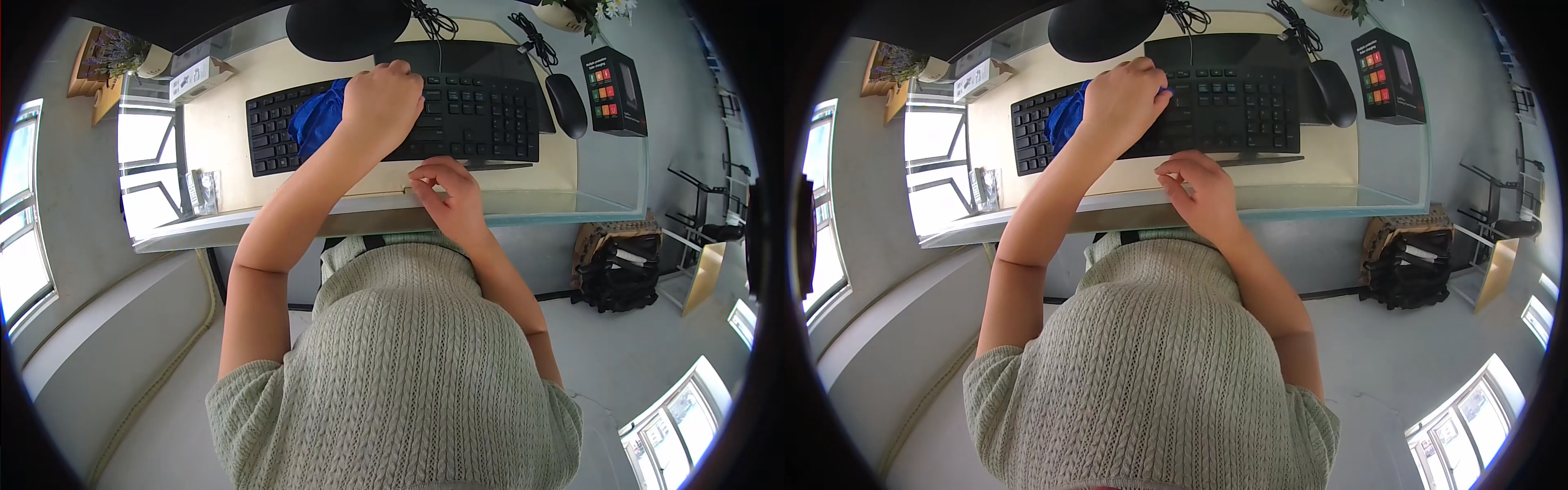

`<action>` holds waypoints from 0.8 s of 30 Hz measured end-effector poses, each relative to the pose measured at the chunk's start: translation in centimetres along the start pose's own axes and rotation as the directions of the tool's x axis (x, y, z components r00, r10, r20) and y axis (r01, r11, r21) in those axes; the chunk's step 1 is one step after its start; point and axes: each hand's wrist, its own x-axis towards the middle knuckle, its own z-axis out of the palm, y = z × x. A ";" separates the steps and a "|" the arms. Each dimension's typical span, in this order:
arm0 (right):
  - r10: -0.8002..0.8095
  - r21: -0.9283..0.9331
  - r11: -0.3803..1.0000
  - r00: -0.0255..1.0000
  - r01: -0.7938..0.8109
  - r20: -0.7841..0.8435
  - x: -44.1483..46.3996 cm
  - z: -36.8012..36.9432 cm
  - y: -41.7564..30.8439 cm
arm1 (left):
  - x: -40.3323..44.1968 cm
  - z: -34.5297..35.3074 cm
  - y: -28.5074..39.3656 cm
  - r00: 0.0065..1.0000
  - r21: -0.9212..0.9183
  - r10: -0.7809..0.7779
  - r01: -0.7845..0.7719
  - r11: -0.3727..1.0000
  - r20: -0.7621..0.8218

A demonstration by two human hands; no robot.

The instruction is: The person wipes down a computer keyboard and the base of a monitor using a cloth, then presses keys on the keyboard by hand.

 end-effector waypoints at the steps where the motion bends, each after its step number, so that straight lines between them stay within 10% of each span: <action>1: 0.000 -0.004 1.000 1.000 0.000 0.001 0.0 0.0 0.0 | -0.1 0.0 -0.2 1.000 0.000 -0.003 0.003 1.000 0.001; 24: -0.020 -0.008 1.000 1.000 0.020 0.022 0.2 -0.1 -0.2 | -4.3 -2.7 -6.2 0.973 -0.111 -0.228 0.232 0.967 0.040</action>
